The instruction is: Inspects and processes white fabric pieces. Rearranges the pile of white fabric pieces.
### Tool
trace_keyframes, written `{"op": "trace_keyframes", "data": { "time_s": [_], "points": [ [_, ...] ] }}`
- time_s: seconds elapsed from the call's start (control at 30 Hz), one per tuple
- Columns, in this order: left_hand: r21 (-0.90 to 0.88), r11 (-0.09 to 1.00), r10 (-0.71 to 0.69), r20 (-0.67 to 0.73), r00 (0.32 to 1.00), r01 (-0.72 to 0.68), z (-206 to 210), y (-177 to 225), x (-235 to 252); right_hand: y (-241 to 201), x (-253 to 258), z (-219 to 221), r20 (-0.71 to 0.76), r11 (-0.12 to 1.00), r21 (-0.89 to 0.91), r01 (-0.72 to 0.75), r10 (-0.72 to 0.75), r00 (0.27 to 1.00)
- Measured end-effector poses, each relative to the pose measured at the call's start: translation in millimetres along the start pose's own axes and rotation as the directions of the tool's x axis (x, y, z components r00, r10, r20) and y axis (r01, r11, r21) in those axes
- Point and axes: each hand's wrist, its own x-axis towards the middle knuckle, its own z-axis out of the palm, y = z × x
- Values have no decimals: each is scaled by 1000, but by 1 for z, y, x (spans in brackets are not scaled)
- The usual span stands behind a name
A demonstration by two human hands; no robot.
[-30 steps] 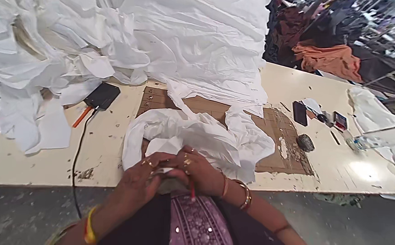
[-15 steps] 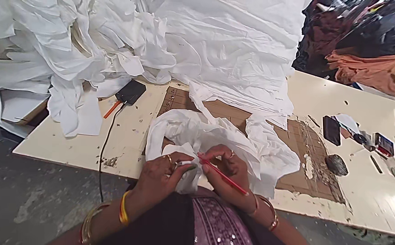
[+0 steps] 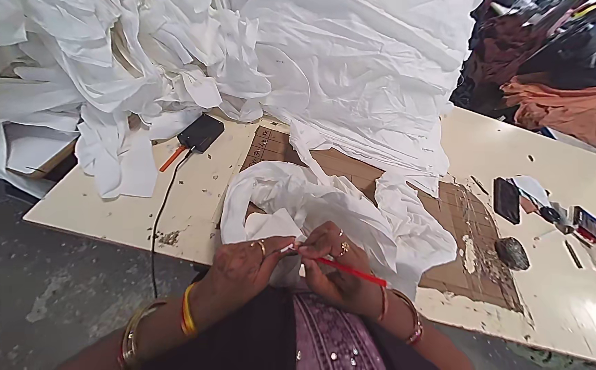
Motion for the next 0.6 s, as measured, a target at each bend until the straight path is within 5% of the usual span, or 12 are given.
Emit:
{"op": "trace_keyframes", "data": {
  "time_s": [0.6],
  "points": [
    [21, 1000, -3, -21, 1000, 4, 1, -3, -3, 7, 2, 4, -2, 997, 65, -48, 48, 999]
  ]
}}
